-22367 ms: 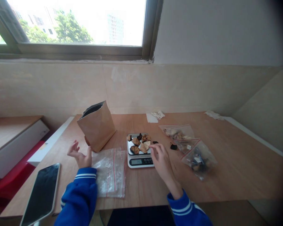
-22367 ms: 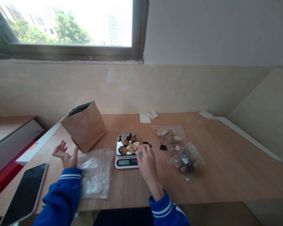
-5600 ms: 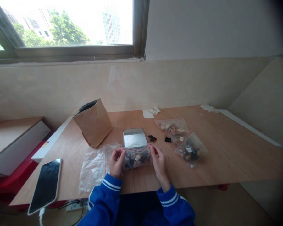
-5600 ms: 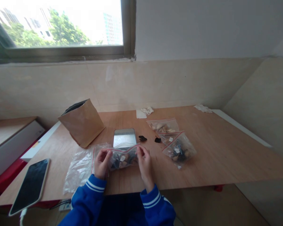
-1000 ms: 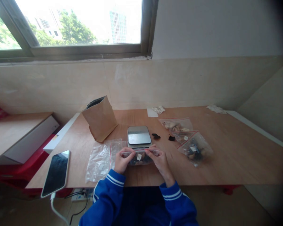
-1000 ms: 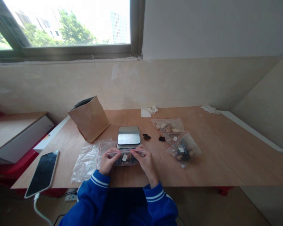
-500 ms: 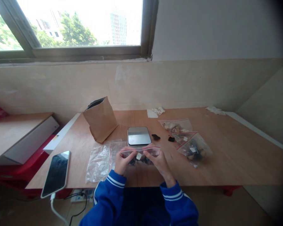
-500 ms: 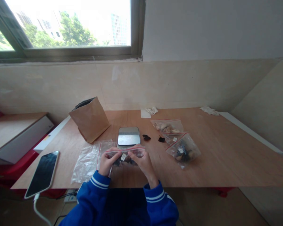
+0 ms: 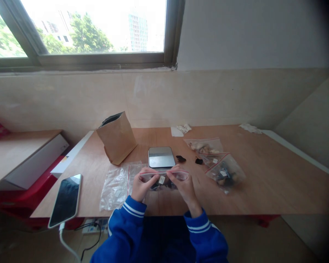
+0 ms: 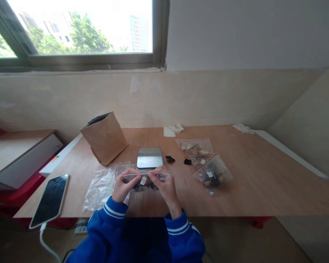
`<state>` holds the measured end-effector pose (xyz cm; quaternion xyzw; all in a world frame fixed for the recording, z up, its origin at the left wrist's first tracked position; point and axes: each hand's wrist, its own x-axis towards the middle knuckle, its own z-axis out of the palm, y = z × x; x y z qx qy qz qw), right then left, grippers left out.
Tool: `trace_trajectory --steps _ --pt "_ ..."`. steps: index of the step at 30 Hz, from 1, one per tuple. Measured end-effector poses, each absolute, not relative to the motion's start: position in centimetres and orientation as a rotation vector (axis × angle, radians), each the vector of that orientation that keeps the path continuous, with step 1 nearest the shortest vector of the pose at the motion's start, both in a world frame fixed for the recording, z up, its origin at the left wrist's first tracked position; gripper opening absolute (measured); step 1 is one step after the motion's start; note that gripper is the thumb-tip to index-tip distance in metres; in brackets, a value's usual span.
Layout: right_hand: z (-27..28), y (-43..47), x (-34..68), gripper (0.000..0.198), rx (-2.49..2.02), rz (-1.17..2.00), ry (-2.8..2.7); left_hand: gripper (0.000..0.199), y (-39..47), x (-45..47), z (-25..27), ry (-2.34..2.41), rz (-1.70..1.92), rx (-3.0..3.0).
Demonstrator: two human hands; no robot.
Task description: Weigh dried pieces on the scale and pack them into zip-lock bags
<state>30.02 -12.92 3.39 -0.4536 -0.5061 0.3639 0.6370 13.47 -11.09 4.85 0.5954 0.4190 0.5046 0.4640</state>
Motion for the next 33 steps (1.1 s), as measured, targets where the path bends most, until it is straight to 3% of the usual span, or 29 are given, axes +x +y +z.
trace_trajectory --steps 12,24,27,30,33 --pt "3.8 -12.7 29.6 0.017 -0.984 1.002 -1.185 0.016 -10.9 13.4 5.0 1.064 1.338 1.542" --pt "4.0 -13.0 29.4 0.017 -1.045 0.781 -1.227 0.01 -11.3 13.3 6.3 1.11 1.466 1.858" --pt "4.4 -13.3 31.0 0.026 -1.03 0.813 -1.299 0.009 -11.1 12.5 6.2 1.026 1.39 1.981" --pt "6.3 -13.9 32.5 0.036 -1.101 0.635 -1.378 0.011 -11.0 11.9 6.5 0.959 1.286 2.132" --pt "8.7 -14.2 32.5 0.022 -1.217 0.34 -1.714 0.017 -11.0 12.2 6.8 0.931 1.245 2.227"
